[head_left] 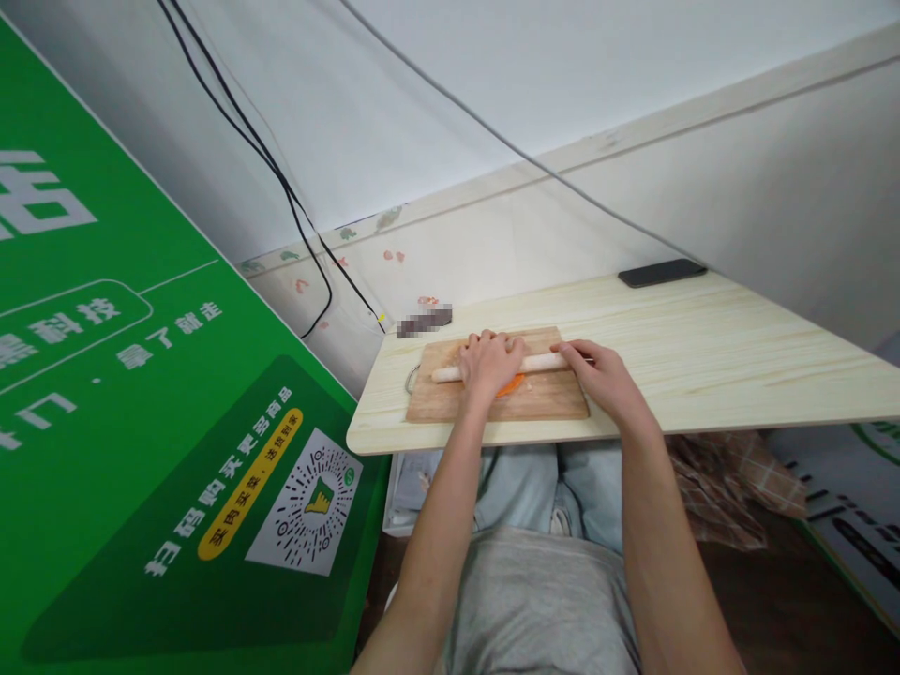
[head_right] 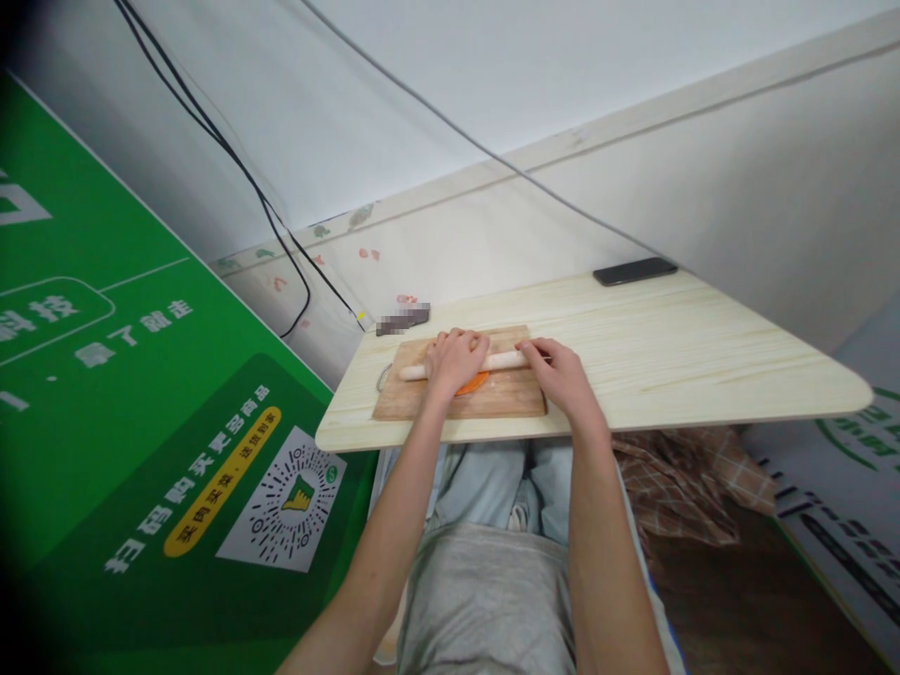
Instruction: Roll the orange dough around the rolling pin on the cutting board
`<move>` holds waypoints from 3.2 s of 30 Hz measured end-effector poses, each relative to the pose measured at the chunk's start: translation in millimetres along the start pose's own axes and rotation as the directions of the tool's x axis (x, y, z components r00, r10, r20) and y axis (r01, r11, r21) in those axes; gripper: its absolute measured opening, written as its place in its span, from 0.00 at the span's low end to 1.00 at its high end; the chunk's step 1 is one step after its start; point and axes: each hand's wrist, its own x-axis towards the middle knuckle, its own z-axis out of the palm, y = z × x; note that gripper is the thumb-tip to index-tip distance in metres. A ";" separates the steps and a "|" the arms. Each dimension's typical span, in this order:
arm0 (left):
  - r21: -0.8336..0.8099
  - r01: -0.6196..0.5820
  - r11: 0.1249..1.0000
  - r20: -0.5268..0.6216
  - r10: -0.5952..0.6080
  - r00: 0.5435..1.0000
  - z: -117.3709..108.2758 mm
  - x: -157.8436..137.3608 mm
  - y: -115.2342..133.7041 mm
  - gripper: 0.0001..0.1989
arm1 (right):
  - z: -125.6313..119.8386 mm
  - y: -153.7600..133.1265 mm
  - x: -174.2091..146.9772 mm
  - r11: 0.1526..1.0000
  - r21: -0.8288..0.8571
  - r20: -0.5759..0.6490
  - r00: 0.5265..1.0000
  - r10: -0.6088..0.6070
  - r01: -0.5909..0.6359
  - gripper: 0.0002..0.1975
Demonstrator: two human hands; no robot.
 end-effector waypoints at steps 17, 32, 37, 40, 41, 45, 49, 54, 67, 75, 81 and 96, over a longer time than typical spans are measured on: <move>0.015 -0.006 1.000 -0.001 0.006 1.000 4.9 13.8 -2.1 0.25 | 0.4 4.6 0.7 1.000 0.013 -0.007 1.000 -0.010 0.010 0.22; -0.002 0.013 1.000 0.017 -0.013 1.000 3.6 27.3 -2.5 0.25 | -0.5 1.3 -1.1 0.999 0.028 -0.006 1.000 -0.028 0.028 0.19; -0.031 0.038 0.999 0.004 -0.038 0.999 3.3 30.3 -1.9 0.23 | -0.4 2.2 -1.0 0.999 0.026 -0.006 0.999 -0.041 0.041 0.19; -0.052 0.059 0.997 -0.021 -0.060 0.998 3.5 30.7 -1.7 0.22 | 0.1 3.8 -0.4 0.999 0.030 -0.015 0.999 -0.040 0.040 0.19; -0.056 0.062 0.997 -0.028 -0.063 0.998 3.6 30.8 -1.6 0.22 | 0.3 4.6 0.0 0.999 0.033 -0.021 0.999 -0.038 0.038 0.18; -0.063 0.056 0.996 -0.054 -0.059 0.997 5.1 32.4 -2.0 0.20 | 1.8 7.7 1.1 0.998 0.051 -0.037 0.999 -0.027 0.029 0.18; -0.071 0.059 0.996 -0.057 -0.063 0.996 6.4 35.8 -3.3 0.19 | 3.4 8.5 1.5 0.998 0.052 -0.037 0.999 -0.021 0.023 0.19; -0.091 0.099 0.991 -0.024 -0.101 0.995 5.2 38.3 -4.0 0.20 | 2.9 6.7 0.7 0.999 0.045 -0.046 0.999 -0.024 0.026 0.19; -0.069 0.104 0.992 -0.051 -0.107 0.993 7.2 34.9 -4.4 0.21 | 2.1 5.4 0.4 0.999 0.029 -0.037 0.999 -0.021 0.022 0.18; -0.042 0.085 0.996 -0.050 -0.087 0.995 8.2 46.6 -5.9 0.22 | 1.5 5.1 0.3 0.999 0.034 -0.026 0.999 -0.024 0.024 0.19; -0.039 0.056 0.998 -0.049 -0.058 0.997 11.0 57.9 -8.0 0.27 | 0.8 7.1 -0.5 0.999 0.048 -0.023 1.000 -0.011 0.012 0.20; -0.023 0.005 1.000 -0.086 -0.007 0.996 14.0 66.6 -8.5 0.31 | 1.7 11.1 1.2 0.999 0.044 -0.037 0.999 -0.011 0.013 0.22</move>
